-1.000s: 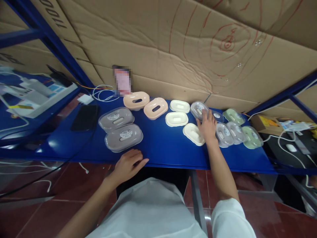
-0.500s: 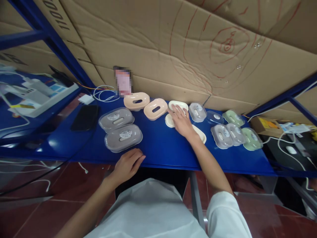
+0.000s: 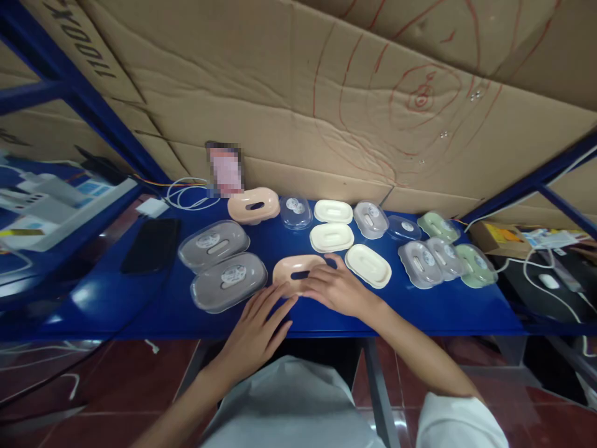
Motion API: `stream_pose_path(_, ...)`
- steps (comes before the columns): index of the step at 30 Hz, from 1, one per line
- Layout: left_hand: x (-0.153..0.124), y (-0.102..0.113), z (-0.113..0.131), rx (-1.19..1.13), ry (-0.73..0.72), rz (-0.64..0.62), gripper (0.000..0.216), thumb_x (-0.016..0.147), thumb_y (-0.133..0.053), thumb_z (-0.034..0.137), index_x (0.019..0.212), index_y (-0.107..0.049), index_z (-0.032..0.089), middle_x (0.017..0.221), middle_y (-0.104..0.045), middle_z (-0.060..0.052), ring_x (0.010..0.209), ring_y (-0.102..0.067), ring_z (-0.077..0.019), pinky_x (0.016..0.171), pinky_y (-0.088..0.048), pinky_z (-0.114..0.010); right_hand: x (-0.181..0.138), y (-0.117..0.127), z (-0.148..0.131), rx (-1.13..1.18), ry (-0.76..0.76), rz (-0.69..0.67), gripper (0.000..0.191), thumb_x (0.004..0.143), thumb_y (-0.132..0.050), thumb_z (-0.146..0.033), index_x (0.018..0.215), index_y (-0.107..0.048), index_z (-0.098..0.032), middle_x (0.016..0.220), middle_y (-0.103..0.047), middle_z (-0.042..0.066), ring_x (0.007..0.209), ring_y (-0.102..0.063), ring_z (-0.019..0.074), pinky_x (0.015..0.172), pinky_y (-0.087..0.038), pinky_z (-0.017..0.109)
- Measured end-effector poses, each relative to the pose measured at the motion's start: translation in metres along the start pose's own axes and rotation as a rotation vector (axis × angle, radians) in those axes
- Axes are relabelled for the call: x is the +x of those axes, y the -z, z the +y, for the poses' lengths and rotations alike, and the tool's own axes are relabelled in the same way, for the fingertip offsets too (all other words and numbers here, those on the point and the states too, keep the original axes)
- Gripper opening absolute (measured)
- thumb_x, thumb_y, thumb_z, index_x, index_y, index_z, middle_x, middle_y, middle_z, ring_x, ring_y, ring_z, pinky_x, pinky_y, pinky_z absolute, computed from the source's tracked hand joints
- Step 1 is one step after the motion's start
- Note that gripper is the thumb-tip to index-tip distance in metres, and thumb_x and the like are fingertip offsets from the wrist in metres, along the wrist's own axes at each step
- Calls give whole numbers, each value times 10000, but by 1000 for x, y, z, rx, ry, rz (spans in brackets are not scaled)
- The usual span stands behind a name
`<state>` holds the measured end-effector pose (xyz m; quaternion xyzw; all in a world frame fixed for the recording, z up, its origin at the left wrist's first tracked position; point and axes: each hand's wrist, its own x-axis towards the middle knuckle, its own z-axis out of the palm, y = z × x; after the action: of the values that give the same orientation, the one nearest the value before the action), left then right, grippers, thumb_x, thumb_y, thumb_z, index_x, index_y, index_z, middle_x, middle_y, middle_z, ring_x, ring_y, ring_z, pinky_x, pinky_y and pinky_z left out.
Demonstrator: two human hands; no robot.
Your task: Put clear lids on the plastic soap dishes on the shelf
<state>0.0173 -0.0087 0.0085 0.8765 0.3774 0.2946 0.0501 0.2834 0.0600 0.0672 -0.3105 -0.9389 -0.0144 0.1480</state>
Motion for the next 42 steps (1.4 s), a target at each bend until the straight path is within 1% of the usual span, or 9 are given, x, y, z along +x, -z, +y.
stream_pose_path(6,10,-3,-3,-107,-1,-97,355,1075,-497,161,1390,-648,226,1402,-707,-104,1332,-623,-267,1057,-518,-433,76,-16,45,-61,-390,104,461,1124,-458,-446,1492,-614,-216,1507,-642,167,1370,-612,358,1133,-472,544)
stream_pose_path(9,5,-2,-5,-185,25,-82,299,1075,-523,181,1329,-669,240,1359,-714,-94,1305,-634,-252,1051,-527,-419,128,-43,63,-167,-515,38,792,1015,-639,-594,1633,-440,-141,1682,-416,263,1484,-468,498,1175,-398,676)
stream_pose_path(12,1,-1,-8,-216,51,-31,233,1061,-573,202,1260,-688,242,1413,-670,-107,1358,-612,-275,1092,-532,-455,147,-59,75,-154,-587,-34,843,998,-682,-560,1650,-394,-111,1670,-415,290,1459,-496,498,1172,-413,664)
stream_pose_path(16,0,-2,-10,-223,80,68,208,1035,-611,164,1214,-694,234,1547,-566,-131,1487,-521,-307,1202,-492,-517,114,-49,92,-12,-475,-13,737,1048,-594,-548,1627,-418,-127,1692,-413,244,1548,-439,393,1245,-392,564)
stream_pose_path(20,0,-3,-11,-276,75,66,221,1030,-606,134,1220,-676,223,1565,-548,-133,1524,-488,-295,1247,-477,-495,61,-29,101,-31,-397,-9,654,1072,-531,-555,1630,-436,-227,1757,-333,168,1641,-280,378,1298,-245,658)
stream_pose_path(24,0,-3,-11,-276,67,64,216,1032,-609,139,1219,-677,224,1575,-547,-130,1523,-491,-301,1248,-475,-498,20,-21,88,-84,-510,33,514,1105,-473,-468,1521,-577,-186,1578,-580,200,1484,-522,371,1248,-334,639)
stream_pose_path(28,2,-2,-7,-250,58,159,206,1039,-619,141,1220,-665,230,1334,-709,-99,1332,-644,-261,1159,-514,-458,-2,-19,60,10,-422,-52,375,1118,-468,-410,1347,-714,-244,1449,-701,143,1367,-633,339,1195,-399,629)
stream_pose_path(33,14,-5,4,-158,148,316,199,1021,-674,145,1202,-642,222,1148,-767,-65,1103,-717,-227,1010,-530,-407,-12,-5,38,271,-322,33,486,1137,-346,-281,1599,-492,-304,1548,-637,75,1420,-609,249,1151,-512,486)
stream_pose_path(42,82,-12,1,73,90,208,96,1069,-600,203,1134,-670,215,1125,-776,-65,1106,-714,-252,1039,-490,-438,-87,-2,44,22,-539,28,584,1124,-454,-409,1689,-331,-319,1648,-522,136,1546,-479,339,1248,-395,632)
